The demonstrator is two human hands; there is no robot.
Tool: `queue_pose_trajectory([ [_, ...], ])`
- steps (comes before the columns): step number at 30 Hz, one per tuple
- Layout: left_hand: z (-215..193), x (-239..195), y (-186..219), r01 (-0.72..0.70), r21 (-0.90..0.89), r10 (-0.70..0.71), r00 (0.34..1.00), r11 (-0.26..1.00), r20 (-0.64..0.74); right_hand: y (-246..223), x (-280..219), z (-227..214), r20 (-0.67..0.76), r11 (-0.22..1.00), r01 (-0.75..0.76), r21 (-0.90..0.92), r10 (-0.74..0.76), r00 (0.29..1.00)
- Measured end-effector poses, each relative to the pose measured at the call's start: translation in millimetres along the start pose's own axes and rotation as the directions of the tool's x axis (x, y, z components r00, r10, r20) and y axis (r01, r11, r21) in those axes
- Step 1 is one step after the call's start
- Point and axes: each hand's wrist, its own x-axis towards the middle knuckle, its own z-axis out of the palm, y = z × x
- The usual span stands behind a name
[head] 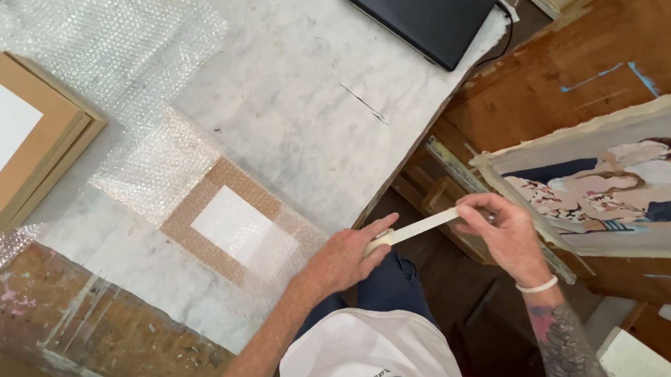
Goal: Wrapping framed artworks in bubble wrap and securing them with masking tape
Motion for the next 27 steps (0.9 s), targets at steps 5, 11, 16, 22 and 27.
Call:
queue_pose_trajectory([
  [5, 1, 36, -14, 0.15, 0.095, -0.17, 0.953, 0.984, 0.253, 19, -2, -18, -0.042, 0.999, -0.036, -0.037, 0.034, 0.999],
  [11, 26, 73, -14, 0.241, 0.341, -0.315, 0.932, 0.908, 0.178, 14, 6, -9, 0.003, 0.486, 0.088, -0.869, -0.174, 0.985],
  [16, 40, 93, -9, 0.262, 0.373, -0.336, 0.93, 0.89, 0.148, -4, 22, 11, 0.383, 0.569, 0.557, -0.604, -0.406, 0.83],
  [22, 44, 98, 2, 0.28, 0.305, -0.336, 0.931, 0.91, 0.147, 27, 53, -7, 0.531, 0.819, 0.397, -0.413, -0.138, 0.836],
  [27, 56, 107, -16, 0.323, 0.279, -0.343, 0.939, 0.905, 0.028, 35, 69, -15, 0.55, 0.876, 0.37, -0.31, -0.152, 0.821],
])
